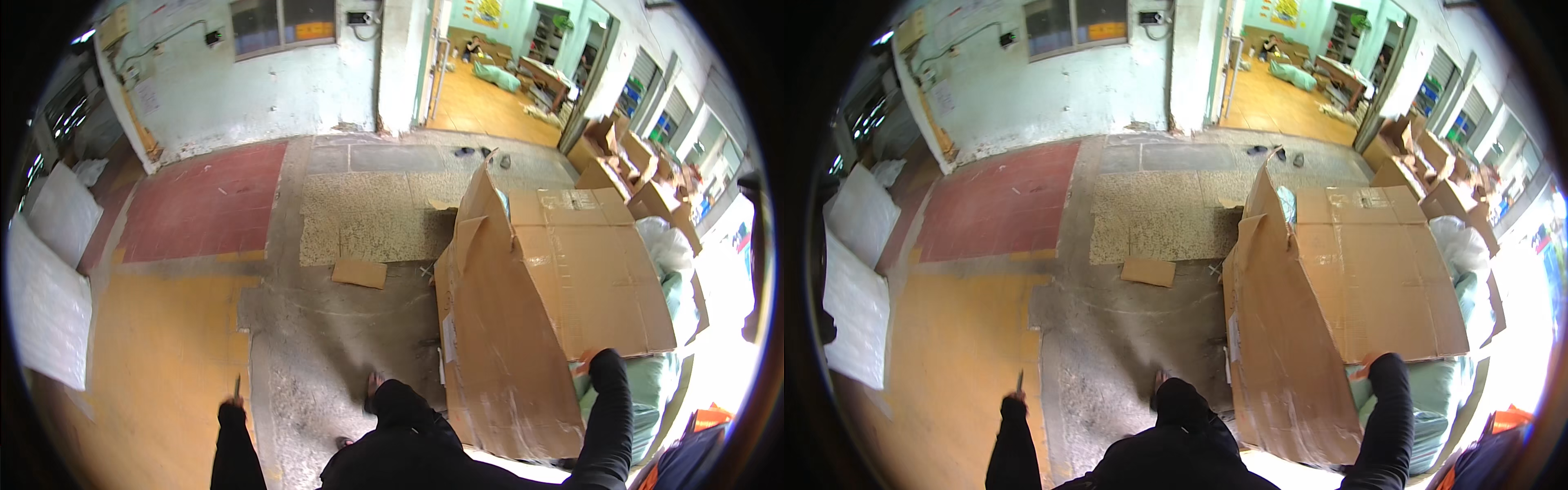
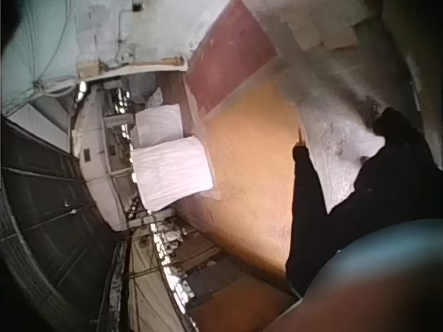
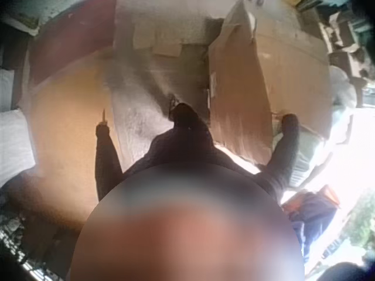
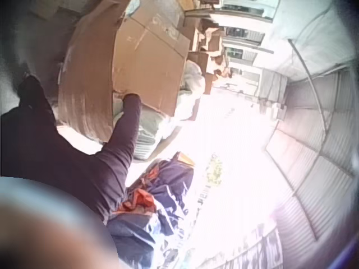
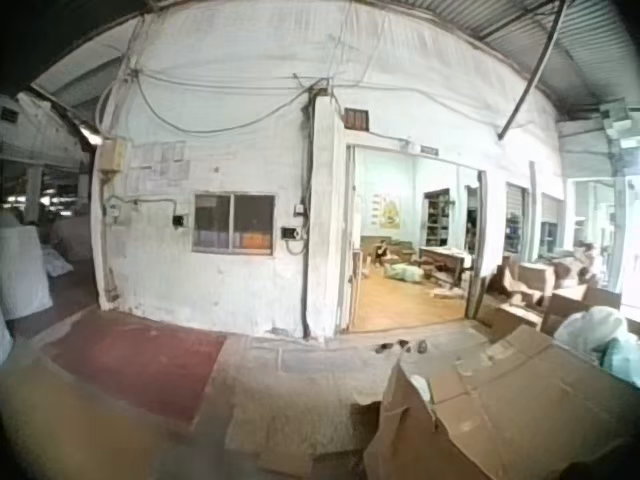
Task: The person removes sandals at the doorway, then assembles a cardboard box and seals it with tape. They sit on the floor, pick up white shoe soles, inspect them, and place them into the box. They also write on a large sack with a marker and later write on a notepad.
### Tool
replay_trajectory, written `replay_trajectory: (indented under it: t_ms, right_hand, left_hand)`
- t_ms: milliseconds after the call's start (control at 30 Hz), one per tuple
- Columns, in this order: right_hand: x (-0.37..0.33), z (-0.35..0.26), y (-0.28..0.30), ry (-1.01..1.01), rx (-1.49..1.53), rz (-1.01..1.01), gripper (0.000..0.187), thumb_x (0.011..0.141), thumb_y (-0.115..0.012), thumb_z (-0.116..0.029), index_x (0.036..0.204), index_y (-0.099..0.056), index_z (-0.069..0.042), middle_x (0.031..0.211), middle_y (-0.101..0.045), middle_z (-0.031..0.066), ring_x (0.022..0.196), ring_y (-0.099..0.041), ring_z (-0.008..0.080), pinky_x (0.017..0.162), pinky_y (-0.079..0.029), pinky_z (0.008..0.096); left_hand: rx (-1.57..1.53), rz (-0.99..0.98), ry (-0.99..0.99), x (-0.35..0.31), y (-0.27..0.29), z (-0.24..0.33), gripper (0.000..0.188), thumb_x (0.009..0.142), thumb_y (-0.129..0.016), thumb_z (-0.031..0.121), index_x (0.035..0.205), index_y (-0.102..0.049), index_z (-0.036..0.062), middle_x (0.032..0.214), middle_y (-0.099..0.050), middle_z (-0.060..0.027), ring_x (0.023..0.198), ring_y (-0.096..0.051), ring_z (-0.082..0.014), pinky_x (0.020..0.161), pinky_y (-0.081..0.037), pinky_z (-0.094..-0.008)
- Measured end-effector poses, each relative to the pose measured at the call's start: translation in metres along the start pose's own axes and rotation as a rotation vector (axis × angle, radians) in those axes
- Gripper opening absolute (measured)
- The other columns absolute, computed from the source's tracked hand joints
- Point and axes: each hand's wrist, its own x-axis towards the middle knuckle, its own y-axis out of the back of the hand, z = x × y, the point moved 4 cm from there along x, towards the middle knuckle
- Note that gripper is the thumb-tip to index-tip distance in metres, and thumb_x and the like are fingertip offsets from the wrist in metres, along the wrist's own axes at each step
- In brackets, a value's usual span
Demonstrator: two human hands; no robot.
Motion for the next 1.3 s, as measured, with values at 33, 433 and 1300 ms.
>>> replay_trajectory:
  t_ms: [33, 433, 1300]
  right_hand:
    - [0.013, 0.005, 0.022, -0.139, 0.260, 0.267, 0.047, 0.070, -0.071, -0.046, 0.102, -0.071, -0.012, 0.109, -0.067, 0.0126, 0.104, -0.060, 0.0319, 0.093, -0.046, 0.0450]
    - [0.157, -0.037, 0.404, -0.123, 1.026, 1.058, 0.018, 0.078, -0.069, -0.020, 0.087, -0.070, -0.005, 0.075, -0.069, 0.0118, 0.065, -0.068, 0.0231, 0.063, -0.054, 0.0329]
    - [0.671, 0.103, 0.529, -1.370, 2.055, 1.001, 0.015, 0.090, -0.055, -0.014, 0.095, -0.059, -0.001, 0.069, -0.062, 0.0107, 0.042, -0.055, 0.0171, 0.033, -0.038, 0.0284]
  left_hand:
    - [0.258, 0.033, -0.158, 0.048, -0.015, 0.059, 0.021, 0.092, -0.057, 0.028, 0.080, -0.052, 0.0111, 0.053, -0.046, -0.0003, 0.038, -0.046, -0.0156, 0.034, -0.035, -0.0310]
    - [0.731, -0.254, -0.395, 0.266, -0.315, 0.307, 0.034, 0.081, -0.064, 0.032, 0.098, -0.062, 0.0024, 0.080, -0.066, -0.0169, 0.080, -0.064, -0.0326, 0.070, -0.050, -0.0435]
    - [1.329, -1.392, -0.015, 0.720, -0.983, 0.831, 0.048, 0.088, -0.061, 0.033, 0.125, -0.057, 0.0021, 0.111, -0.064, -0.0168, 0.091, -0.063, -0.0263, 0.079, -0.052, -0.0386]
